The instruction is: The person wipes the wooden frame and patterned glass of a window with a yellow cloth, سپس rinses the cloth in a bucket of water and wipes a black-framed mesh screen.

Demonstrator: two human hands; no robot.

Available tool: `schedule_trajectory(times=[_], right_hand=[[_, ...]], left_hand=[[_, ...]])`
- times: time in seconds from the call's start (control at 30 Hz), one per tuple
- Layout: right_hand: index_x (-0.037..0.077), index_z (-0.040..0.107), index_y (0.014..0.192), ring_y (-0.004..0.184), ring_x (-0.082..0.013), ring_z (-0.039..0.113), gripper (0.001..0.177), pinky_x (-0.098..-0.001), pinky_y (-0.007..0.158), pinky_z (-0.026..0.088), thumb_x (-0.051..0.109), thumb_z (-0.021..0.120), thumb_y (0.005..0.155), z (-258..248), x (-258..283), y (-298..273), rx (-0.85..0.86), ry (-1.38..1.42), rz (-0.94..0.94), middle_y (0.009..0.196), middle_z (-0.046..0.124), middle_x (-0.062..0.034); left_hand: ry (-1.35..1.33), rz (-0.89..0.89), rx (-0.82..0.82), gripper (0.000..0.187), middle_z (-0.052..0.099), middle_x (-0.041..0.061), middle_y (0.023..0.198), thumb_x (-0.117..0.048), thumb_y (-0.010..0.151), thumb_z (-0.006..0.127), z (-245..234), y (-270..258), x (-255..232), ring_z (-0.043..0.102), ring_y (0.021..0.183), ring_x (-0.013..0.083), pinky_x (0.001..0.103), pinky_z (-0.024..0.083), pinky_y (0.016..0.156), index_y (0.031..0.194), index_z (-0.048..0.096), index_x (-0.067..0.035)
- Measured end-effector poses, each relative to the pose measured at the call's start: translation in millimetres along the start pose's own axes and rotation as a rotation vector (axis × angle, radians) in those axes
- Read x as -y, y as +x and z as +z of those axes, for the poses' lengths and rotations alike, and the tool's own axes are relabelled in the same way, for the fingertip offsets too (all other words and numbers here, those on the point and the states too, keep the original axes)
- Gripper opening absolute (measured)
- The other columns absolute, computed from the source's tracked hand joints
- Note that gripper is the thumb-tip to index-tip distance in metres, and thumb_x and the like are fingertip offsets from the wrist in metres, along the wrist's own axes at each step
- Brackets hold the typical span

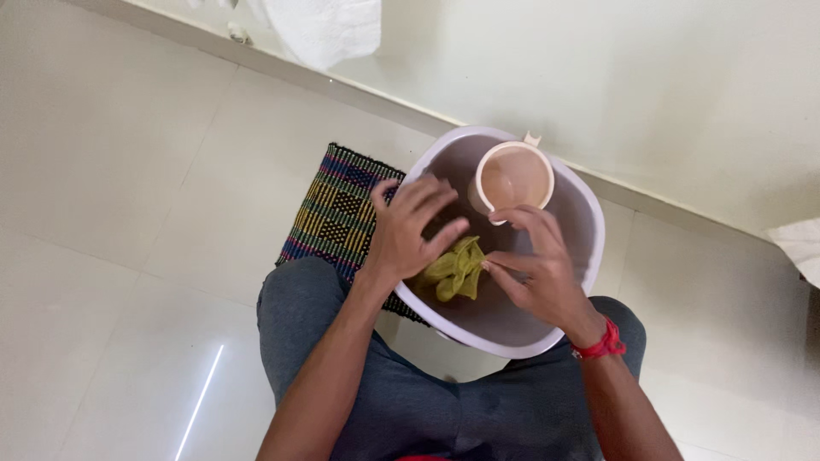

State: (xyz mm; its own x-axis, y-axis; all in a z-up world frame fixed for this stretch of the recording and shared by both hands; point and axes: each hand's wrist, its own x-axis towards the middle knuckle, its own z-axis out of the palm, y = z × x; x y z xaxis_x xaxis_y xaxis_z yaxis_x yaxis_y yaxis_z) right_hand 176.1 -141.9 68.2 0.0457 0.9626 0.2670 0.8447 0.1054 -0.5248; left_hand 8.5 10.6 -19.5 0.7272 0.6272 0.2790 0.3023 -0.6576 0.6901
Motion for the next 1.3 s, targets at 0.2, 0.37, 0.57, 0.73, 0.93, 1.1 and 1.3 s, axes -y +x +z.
schedule_trajectory(times=[0.2,0.37,0.57,0.73,0.93,1.1,1.3], right_hand=[[0.01,0.083,0.09,0.139,-0.0382,0.043,0.012,-0.0496,0.116,0.041,0.01,0.088,0.079,-16,6,-2,-0.287,-0.187,-0.072,0.143,0.054,-0.0122],[0.016,0.08,0.101,0.144,-0.0364,0.036,0.021,-0.0503,0.121,0.037,0.015,0.089,0.081,-2,-5,-14,-0.359,-0.259,-0.024,0.147,0.051,-0.0084],[0.013,0.066,0.139,0.149,-0.0377,0.032,0.056,-0.0527,0.124,0.029,0.038,0.073,0.089,19,-8,-38,-0.189,0.053,0.205,0.155,0.045,-0.0142],[0.008,0.06,0.144,0.15,-0.0425,0.021,0.07,-0.0556,0.118,0.025,0.041,0.077,0.085,17,-18,-33,-0.064,0.287,0.257,0.162,0.031,-0.0197],[0.015,0.084,0.099,0.156,-0.0392,0.02,0.027,-0.0553,0.12,0.02,0.016,0.082,0.072,14,-25,-40,-0.022,0.09,0.164,0.161,0.04,-0.0103],[0.017,0.084,0.096,0.153,-0.0407,0.02,0.036,-0.0569,0.118,0.02,0.007,0.081,0.062,18,-26,-45,-0.071,-0.042,0.165,0.16,0.038,-0.0127],[0.019,0.084,0.105,0.157,-0.0422,0.012,0.046,-0.0579,0.119,0.019,0.004,0.082,0.061,14,-29,-47,0.007,-0.023,0.149,0.165,0.032,-0.0132]], left_hand=[[-0.16,0.261,0.05,0.064,0.067,0.01,0.128,-0.049,0.08,0.081,-4,-8,-31,0.057,0.128,0.0271,0.049,0.042,0.112,0.125,0.072,-0.004],[0.002,0.261,0.068,0.031,0.062,0.005,0.145,-0.011,0.091,0.073,11,-13,-32,0.052,0.144,0.0277,0.047,0.043,0.121,0.122,0.073,-0.007],[0.146,0.356,-0.179,0.032,0.043,0.004,0.147,-0.009,0.087,0.079,17,-25,-30,0.036,0.144,0.031,0.053,0.039,0.123,0.111,0.081,-0.029],[0.212,0.522,-0.316,0.031,0.042,-0.001,0.138,-0.025,0.089,0.086,16,-34,-36,0.033,0.138,0.0279,0.045,0.039,0.115,0.117,0.078,-0.037],[0.181,0.402,-0.159,0.045,0.039,-0.002,0.15,-0.024,0.088,0.088,10,-30,-34,0.032,0.147,0.022,0.045,0.033,0.119,0.128,0.077,-0.039],[-0.043,0.143,0.226,0.061,0.028,0.011,0.165,-0.033,0.072,0.088,-17,-14,-42,0.008,0.155,0.039,0.06,0.01,0.12,0.131,0.075,-0.026],[-0.037,0.136,0.325,0.043,0.025,0.012,0.164,-0.033,0.067,0.09,-4,-8,-49,0.003,0.153,0.0411,0.063,0.006,0.116,0.107,0.082,-0.019]])
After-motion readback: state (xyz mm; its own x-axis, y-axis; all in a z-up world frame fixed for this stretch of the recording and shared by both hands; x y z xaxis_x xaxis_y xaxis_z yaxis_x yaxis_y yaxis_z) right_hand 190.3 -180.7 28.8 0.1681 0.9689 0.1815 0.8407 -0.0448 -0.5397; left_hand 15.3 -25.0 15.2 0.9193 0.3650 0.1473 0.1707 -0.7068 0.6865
